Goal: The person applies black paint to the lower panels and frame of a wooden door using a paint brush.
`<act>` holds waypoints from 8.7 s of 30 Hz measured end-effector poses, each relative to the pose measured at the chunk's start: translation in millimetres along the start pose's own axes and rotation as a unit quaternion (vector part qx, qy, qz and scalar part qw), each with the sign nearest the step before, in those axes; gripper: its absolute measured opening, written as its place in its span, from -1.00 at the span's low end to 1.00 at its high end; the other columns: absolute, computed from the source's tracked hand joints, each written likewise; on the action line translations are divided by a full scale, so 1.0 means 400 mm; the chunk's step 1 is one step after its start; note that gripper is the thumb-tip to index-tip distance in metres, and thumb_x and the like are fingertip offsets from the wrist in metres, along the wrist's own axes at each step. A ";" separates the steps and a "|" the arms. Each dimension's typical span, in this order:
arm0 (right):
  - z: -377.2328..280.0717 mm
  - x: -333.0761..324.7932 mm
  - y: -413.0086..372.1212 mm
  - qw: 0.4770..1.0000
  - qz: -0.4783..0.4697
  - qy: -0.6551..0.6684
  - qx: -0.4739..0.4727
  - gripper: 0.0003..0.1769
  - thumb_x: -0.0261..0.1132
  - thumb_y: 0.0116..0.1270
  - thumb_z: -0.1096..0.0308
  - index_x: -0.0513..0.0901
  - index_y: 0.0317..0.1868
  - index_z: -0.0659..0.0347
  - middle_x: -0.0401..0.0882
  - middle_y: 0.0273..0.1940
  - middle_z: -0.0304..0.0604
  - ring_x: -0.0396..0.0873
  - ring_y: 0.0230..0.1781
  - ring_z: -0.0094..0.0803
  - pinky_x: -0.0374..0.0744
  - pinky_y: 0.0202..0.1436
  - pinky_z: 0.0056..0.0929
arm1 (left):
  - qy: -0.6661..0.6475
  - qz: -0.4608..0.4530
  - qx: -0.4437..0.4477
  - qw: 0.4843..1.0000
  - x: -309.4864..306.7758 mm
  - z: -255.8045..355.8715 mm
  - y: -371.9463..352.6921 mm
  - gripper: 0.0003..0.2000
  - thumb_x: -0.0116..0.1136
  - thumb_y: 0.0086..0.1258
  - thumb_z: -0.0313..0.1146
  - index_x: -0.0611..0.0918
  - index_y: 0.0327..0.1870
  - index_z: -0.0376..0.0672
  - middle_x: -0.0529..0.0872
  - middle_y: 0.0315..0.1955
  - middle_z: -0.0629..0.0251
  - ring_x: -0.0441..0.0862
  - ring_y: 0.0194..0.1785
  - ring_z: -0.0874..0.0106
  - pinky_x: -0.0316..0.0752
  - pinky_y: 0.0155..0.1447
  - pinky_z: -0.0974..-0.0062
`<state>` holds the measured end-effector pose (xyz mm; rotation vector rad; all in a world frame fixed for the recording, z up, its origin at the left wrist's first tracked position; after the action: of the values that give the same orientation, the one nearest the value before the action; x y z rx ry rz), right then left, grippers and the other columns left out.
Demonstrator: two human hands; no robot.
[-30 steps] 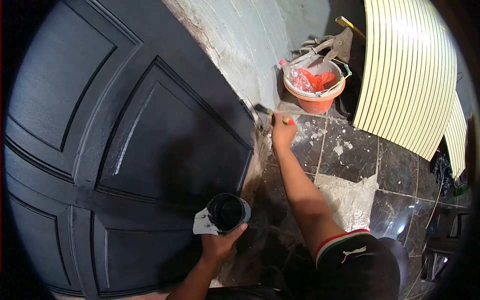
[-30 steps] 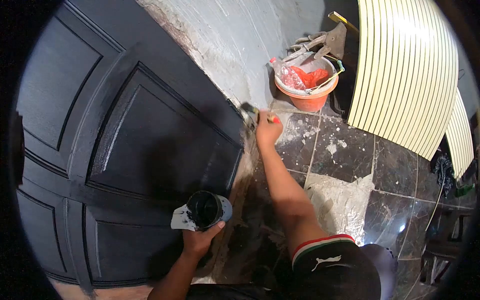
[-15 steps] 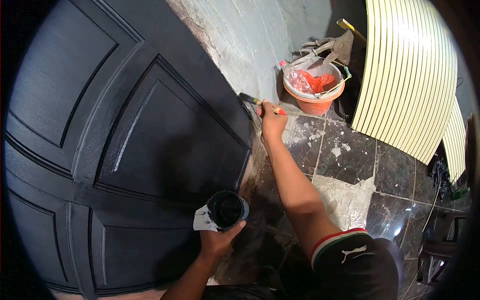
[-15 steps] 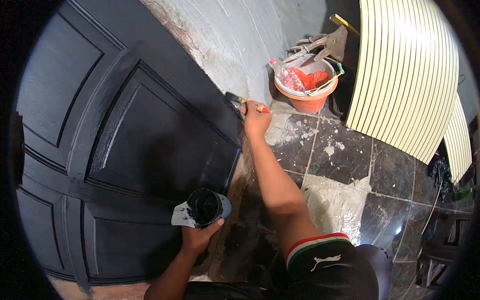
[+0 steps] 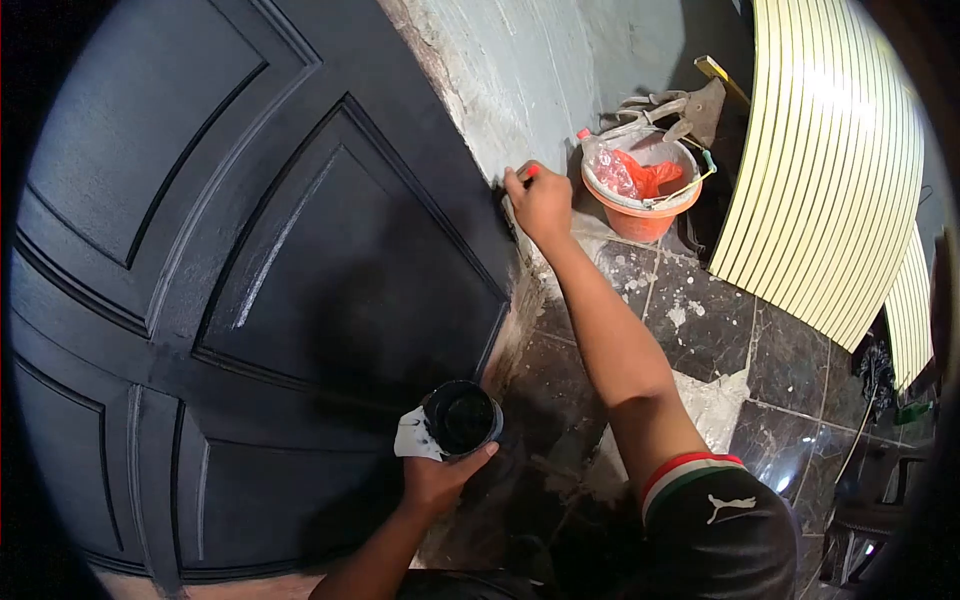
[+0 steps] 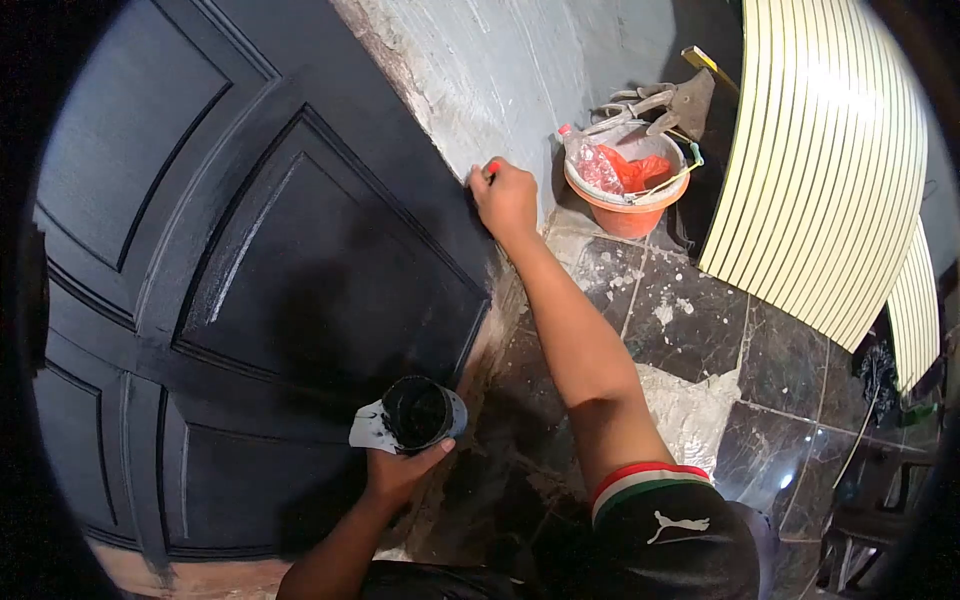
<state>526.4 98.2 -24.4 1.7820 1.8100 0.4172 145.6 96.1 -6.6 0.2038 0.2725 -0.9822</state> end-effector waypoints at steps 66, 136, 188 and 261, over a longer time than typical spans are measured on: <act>0.430 0.120 -0.536 0.928 0.090 -0.013 0.361 -0.72 0.49 0.37 0.19 0.80 -0.28 0.27 0.80 -0.30 0.17 0.78 -0.23 0.11 0.64 -0.04 0.03 | 0.111 -0.019 -0.023 0.993 -0.028 -0.077 -0.026 -0.46 0.61 0.22 -0.40 0.66 0.23 -0.29 0.74 0.18 0.12 0.70 0.24 0.23 0.53 0.40 0.25; 0.172 -0.133 -0.626 0.768 -0.370 0.307 0.424 -0.78 0.46 0.51 0.32 0.68 -0.07 0.31 0.75 -0.19 -0.08 0.79 -0.16 -0.30 0.71 -0.05 -0.36 | 0.016 0.190 -0.153 0.970 0.228 -0.574 0.087 -0.19 0.71 0.17 -0.32 0.44 0.40 -0.28 0.66 0.25 0.11 0.66 0.31 0.23 0.55 0.40 0.22; 0.452 0.066 -0.354 0.754 0.014 0.407 0.515 -0.82 0.32 0.42 0.49 0.71 -0.08 0.45 0.71 -0.25 -0.09 0.66 -0.35 -0.35 0.64 -0.15 -0.42 | 0.235 -0.218 -0.286 0.903 0.139 -0.526 -0.260 0.05 0.57 0.31 -0.05 0.13 0.72 -0.18 0.36 0.57 -0.15 0.38 0.60 -0.04 0.35 0.59 0.10; 0.489 0.123 -0.502 0.649 0.166 0.430 0.605 -0.80 0.45 0.51 0.39 0.65 -0.18 0.36 0.70 -0.24 -0.09 0.74 -0.31 -0.28 0.78 -0.23 -0.46 | 0.067 0.022 -0.199 0.978 0.378 -0.658 0.168 -0.18 0.67 0.21 -0.04 0.51 0.43 -0.21 0.67 0.34 0.12 0.63 0.38 0.12 0.50 0.41 0.17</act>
<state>480.2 101.2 -305.1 3.2718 2.7479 0.1259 246.2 89.6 -300.8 -0.0901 0.5784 -0.8521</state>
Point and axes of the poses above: each hand's wrist, its own y-axis towards the middle knuckle, its own x-axis out of the palm, z = x × y, the point moved 5 cm from there along y, towards the middle knuckle
